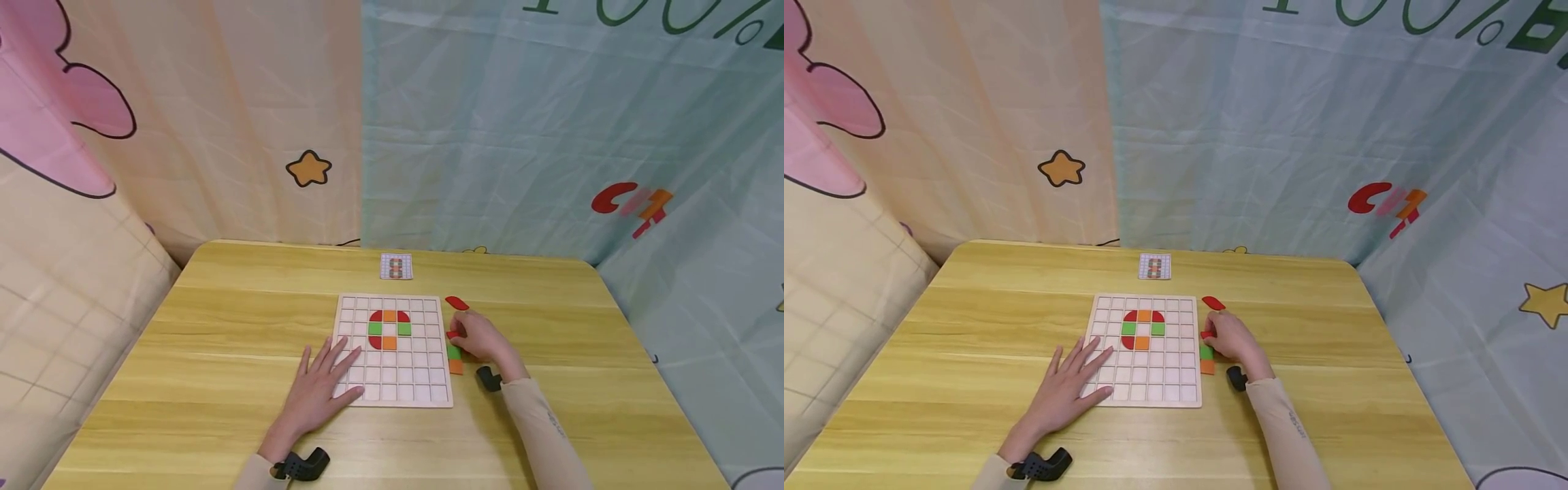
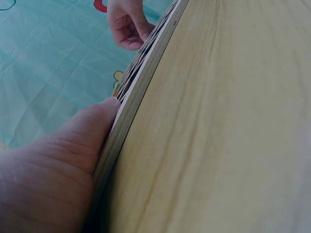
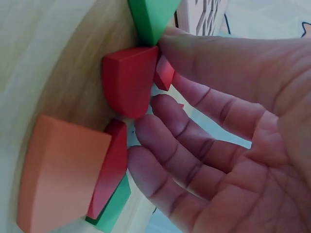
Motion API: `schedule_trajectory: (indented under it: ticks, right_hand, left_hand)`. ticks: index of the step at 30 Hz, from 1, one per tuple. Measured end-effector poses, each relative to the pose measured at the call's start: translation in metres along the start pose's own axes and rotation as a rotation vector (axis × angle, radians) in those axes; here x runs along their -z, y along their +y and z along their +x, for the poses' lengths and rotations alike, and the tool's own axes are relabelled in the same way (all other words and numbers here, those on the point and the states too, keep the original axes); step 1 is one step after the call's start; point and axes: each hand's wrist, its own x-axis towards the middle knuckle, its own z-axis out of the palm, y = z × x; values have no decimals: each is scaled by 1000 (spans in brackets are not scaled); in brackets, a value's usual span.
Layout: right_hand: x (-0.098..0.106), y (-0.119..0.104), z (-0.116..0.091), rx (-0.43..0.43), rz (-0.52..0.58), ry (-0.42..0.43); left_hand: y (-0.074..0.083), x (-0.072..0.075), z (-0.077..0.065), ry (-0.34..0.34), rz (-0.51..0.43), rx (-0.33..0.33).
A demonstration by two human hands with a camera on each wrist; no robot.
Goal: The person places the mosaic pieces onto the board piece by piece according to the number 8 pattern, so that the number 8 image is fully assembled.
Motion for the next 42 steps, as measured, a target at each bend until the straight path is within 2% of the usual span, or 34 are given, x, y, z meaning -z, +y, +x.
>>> schedule_trajectory:
  ticks: [5, 16, 26, 34, 42]
  right_hand:
    - [0, 2, 0, 10, 16, -19]
    - [0, 1, -2, 34, 31, 24]
    - [-4, 8, -1, 8, 129, 32]
    - [-5, 20, -2, 64, 228, 51]
    - [-5, 13, -3, -10, 397, 116]
  left_hand:
    - [0, -1, 0, -4, -3, 1]
    - [-2, -2, 0, -2, 0, 2]
    - [-2, -2, 1, 0, -4, -1]
    - [-2, -2, 0, 1, -6, -3]
    - [-3, -4, 0, 24, -13, -9]
